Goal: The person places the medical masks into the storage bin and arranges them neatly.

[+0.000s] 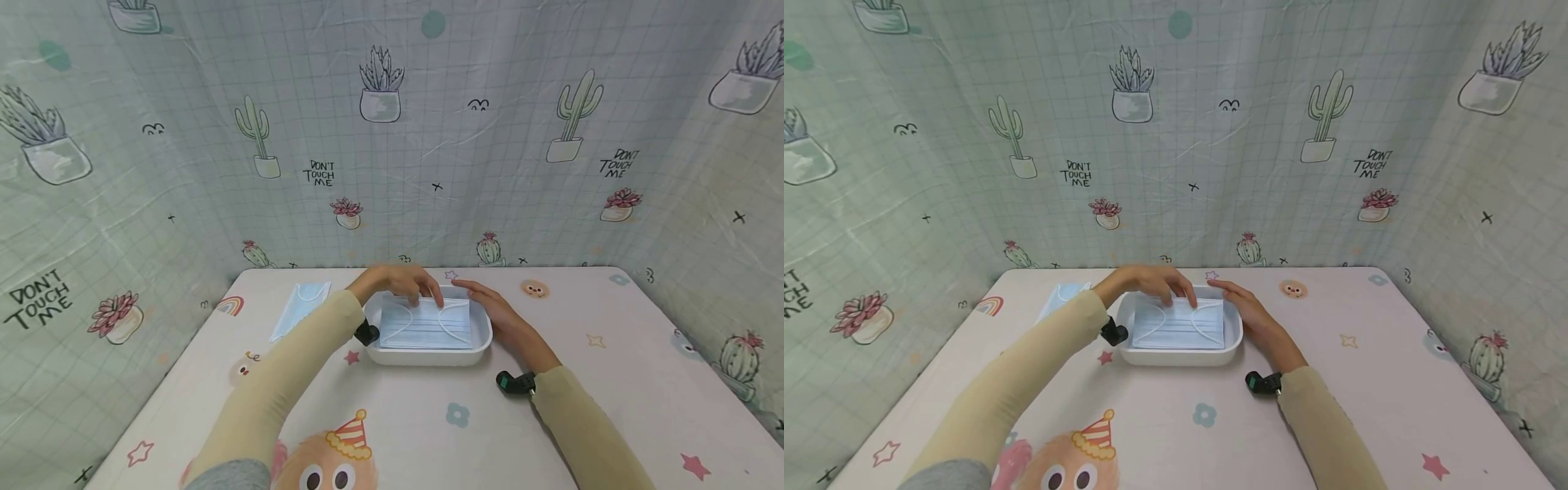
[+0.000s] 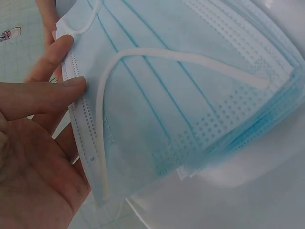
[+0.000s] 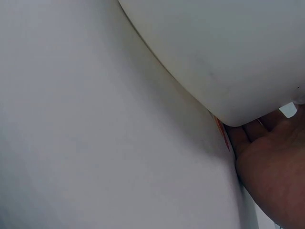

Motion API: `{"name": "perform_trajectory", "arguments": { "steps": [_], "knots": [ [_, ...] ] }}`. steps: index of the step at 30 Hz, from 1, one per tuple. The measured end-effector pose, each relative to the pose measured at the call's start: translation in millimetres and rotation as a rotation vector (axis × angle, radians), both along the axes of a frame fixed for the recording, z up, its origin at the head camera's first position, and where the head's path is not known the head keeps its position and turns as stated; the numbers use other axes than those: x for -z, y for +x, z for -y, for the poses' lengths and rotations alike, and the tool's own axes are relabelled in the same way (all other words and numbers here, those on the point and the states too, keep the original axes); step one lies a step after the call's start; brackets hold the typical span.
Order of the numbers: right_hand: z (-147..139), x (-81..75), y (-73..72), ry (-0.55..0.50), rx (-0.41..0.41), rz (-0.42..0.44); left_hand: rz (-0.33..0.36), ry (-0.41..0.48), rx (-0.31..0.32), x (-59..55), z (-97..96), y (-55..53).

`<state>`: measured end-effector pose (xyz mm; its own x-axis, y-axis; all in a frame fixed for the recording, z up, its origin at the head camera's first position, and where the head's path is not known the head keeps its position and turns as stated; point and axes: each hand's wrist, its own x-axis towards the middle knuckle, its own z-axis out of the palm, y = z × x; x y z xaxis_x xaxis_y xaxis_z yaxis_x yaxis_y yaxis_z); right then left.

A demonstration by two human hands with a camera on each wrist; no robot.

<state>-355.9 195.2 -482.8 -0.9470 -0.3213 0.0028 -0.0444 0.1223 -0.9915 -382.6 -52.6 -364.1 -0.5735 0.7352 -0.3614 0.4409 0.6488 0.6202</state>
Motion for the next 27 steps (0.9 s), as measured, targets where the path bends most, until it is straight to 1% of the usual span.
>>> {"name": "perform_trajectory", "arguments": {
  "steps": [5,10,18,27],
  "knots": [
    [0,-0.8,0.7,-0.007,-0.002,0.005,-0.015,-0.01,-0.018,2.0,1.8,0.5],
    [0,-1.2,1.1,0.007,-0.001,0.008,-0.033,-0.014,-0.03,3.9,4.7,0.4],
    [0,-2.2,1.7,0.005,-0.001,0.012,-0.065,-0.013,-0.019,7.2,6.9,-1.1],
    [0,-1.7,0.5,0.005,0.006,0.008,-0.056,0.016,-0.02,7.4,10.6,-6.2]
  ]
}}
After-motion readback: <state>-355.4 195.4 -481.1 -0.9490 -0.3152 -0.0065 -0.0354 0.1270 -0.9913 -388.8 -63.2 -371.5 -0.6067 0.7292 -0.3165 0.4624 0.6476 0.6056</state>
